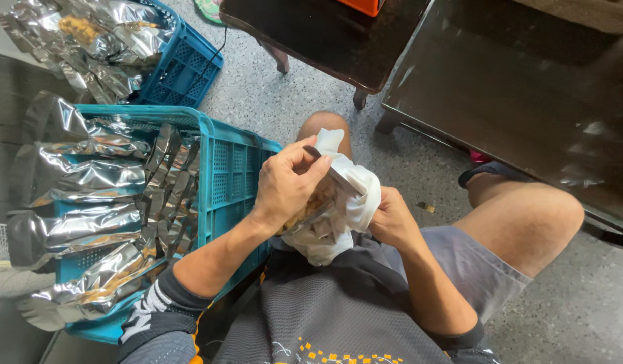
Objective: The person sits on the floor and repeatedly picks foil snack packets from a blue crate, wipes each packet with a white cloth, and places the packets onto a nearby table. The process is repeated for multiple packets throughout the clip.
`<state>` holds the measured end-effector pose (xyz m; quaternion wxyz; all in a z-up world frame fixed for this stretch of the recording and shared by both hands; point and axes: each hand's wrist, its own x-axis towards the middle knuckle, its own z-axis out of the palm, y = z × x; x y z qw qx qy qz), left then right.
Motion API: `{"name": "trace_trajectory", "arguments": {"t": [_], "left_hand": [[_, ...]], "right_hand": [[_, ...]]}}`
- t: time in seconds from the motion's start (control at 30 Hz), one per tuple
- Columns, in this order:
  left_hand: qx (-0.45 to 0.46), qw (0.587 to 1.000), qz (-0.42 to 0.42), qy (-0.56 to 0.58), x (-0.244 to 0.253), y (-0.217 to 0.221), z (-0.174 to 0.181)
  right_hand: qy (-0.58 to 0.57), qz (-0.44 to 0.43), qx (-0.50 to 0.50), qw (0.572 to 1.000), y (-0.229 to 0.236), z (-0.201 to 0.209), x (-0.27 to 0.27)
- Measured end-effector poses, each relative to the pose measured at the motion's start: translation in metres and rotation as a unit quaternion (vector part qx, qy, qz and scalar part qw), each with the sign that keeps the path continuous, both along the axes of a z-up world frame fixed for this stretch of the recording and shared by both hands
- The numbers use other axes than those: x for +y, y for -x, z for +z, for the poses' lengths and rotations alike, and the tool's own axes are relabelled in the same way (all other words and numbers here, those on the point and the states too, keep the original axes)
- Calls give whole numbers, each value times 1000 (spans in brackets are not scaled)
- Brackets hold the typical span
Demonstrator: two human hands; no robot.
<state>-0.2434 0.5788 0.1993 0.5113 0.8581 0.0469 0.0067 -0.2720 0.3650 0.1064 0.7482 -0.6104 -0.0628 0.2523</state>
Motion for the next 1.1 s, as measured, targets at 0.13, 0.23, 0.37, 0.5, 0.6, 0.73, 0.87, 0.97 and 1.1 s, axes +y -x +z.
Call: {"name": "trace_trajectory", "arguments": {"t": [0.13, 0.23, 0.37, 0.5, 0.6, 0.73, 0.87, 0.97, 1.1], "left_hand": [[15, 998, -24, 54, 5, 5, -5], [-16, 998, -46, 43, 7, 5, -9], [72, 997, 6, 41, 5, 6, -11], [36, 998, -7, 44, -2, 10, -14], [-77, 995, -56, 12, -4, 13, -15], [-52, 995, -80, 16, -1, 15, -11], [-83, 992, -90, -2, 0, 12, -4], [3, 998, -62, -2, 1, 12, 0], [59, 996, -64, 26, 1, 11, 2]], "right_hand": [[13, -6, -23, 1000, 2, 5, 1], [31, 0, -25, 999, 1, 13, 2], [43, 2, -25, 999, 1, 25, 8], [100, -12, -34, 994, 0, 35, 11], [117, -21, -31, 992, -4, 39, 10], [81, -3, -19, 997, -7, 37, 6], [62, 5, 4, 998, -6, 34, 4], [54, 20, -6, 998, -4, 32, 5], [71, 32, -5, 997, -2, 31, 5]]}}
